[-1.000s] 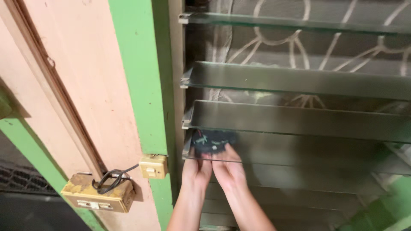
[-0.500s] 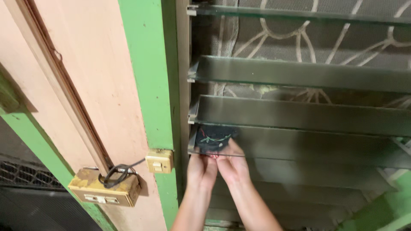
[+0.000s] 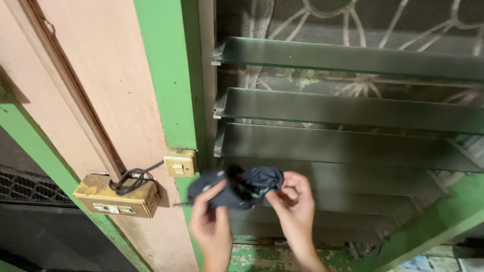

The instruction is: The person cleans the glass slats of a jalousie window by hand with a cloth, wiping both sides of the glass panes.

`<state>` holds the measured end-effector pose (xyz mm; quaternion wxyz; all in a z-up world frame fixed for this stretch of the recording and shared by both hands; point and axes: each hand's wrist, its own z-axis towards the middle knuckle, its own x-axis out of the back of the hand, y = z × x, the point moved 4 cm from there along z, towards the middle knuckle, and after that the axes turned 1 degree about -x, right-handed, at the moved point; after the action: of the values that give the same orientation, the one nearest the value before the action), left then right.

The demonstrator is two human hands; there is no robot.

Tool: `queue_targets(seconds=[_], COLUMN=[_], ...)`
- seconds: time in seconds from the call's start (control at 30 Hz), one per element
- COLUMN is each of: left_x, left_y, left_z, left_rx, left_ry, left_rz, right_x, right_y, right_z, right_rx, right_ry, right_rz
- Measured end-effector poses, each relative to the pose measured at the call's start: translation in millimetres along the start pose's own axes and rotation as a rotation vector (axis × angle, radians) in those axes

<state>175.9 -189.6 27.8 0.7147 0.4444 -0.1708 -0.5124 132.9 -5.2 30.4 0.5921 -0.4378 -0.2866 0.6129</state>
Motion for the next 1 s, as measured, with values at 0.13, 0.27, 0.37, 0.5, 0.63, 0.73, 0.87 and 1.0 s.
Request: queue_targets(seconds=[0.13,0.27,0.37,0.5,0.63,0.73,0.87,1.0], left_x=[-28,-37,-41,-49,-67,-96,-175,-284], left_y=[12,3,-13,-24,-36,-42,-42,-45], left_z=[18,17,24,37,42,31,-2,-49], left_rx=[-0.507,-0.48,-0.249,-0.253,-0.317,-0.317,-0.244,-0.333], left_ry=[-0.295,-0.414,-0.571,-0.542,-0.542,-0.581,-0.701,-0.755], left_rz=[0.656,0.82,0.884,0.953,0.888,0.856,0.78,0.725], right_x=[4,-13,-27,-48,-33,-1,94,206], right_y=[-22,-23,-1,20,23,28,27,-3], right_z=[1,0,16,42,48,55,74,90], right_rx=[0.322,0.411,0.418,0.485,0.455,0.496,0.506,0.418], right_ry=[0.069,-0.325,-0.497,-0.622,-0.607,-0.562,-0.488,-0.349], right_rz=[-0.548,-0.752,-0.838,-0.797,-0.805,-0.922,-1.038,-1.255])
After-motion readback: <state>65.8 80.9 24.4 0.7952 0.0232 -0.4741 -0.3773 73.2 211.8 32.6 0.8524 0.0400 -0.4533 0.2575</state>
